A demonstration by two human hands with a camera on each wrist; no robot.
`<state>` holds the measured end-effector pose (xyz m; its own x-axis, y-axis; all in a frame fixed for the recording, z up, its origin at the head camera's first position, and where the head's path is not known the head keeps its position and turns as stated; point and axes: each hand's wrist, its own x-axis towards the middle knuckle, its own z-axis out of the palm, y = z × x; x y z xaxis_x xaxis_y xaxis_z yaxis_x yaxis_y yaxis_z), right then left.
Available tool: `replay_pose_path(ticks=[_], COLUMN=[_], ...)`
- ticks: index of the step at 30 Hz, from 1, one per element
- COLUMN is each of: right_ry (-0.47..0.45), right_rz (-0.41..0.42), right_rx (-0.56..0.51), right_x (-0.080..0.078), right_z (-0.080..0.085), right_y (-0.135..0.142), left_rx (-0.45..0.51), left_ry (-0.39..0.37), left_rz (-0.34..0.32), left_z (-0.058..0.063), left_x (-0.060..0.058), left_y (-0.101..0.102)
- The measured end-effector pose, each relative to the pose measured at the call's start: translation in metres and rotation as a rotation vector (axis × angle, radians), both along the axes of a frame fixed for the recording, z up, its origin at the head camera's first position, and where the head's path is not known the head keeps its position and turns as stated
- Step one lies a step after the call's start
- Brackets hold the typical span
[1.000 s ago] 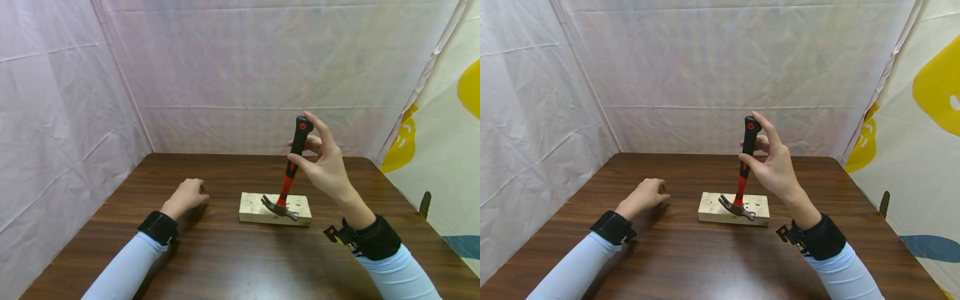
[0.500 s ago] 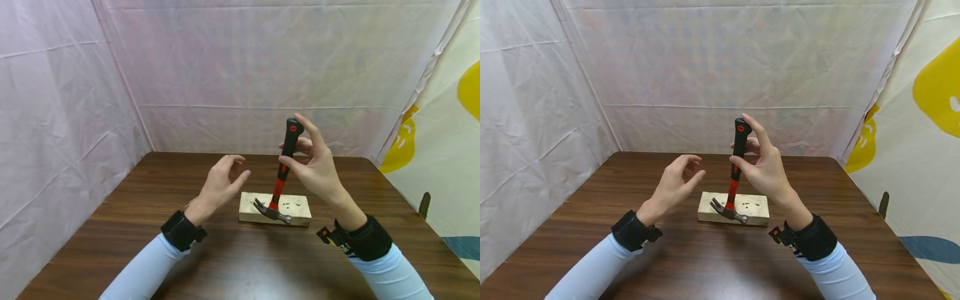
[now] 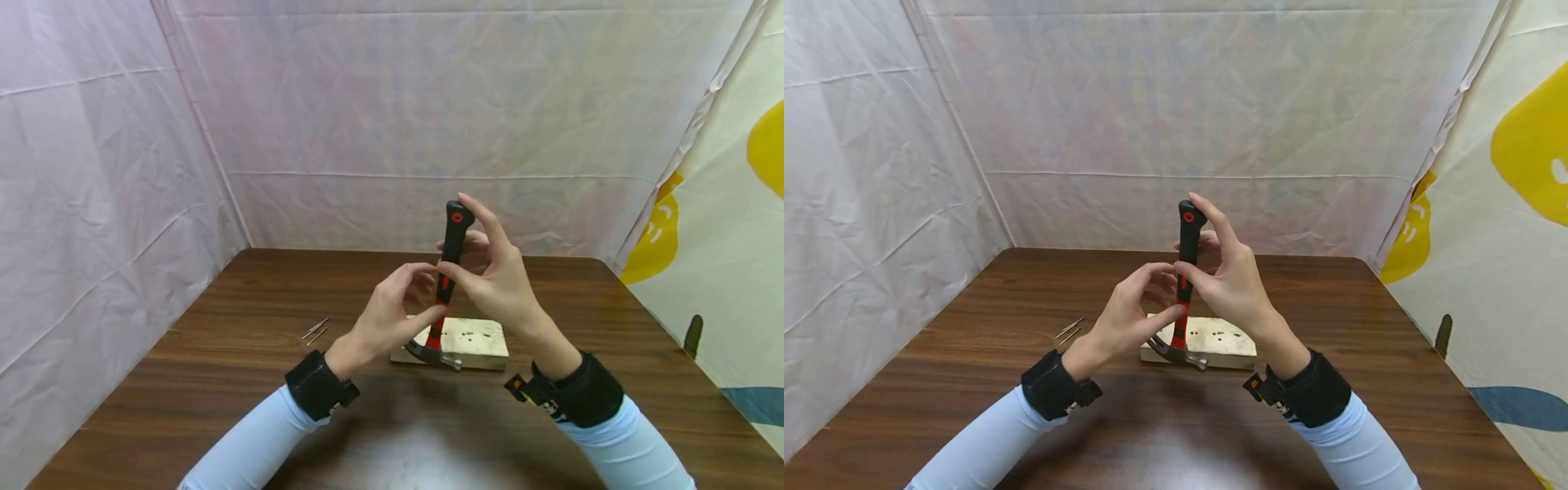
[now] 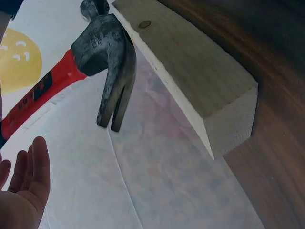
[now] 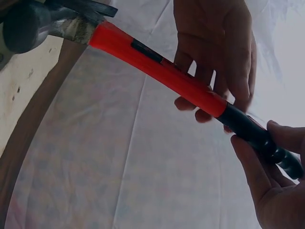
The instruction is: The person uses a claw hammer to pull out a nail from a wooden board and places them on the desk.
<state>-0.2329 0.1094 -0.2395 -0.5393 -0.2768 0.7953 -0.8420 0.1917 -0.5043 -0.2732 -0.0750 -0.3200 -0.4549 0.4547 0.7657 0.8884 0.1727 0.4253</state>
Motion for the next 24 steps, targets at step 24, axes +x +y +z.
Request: replay_pose_path(ticks=[24], right_ry=[-0.035], right_rz=[0.077], right_rx=[-0.007], right_x=[-0.002], right_z=[-0.005], right_y=[-0.010], left_rx=[0.048], left_ry=[0.035], left_rz=[0.074], left_z=[-0.005], left_x=[0.011], left_y=[-0.002])
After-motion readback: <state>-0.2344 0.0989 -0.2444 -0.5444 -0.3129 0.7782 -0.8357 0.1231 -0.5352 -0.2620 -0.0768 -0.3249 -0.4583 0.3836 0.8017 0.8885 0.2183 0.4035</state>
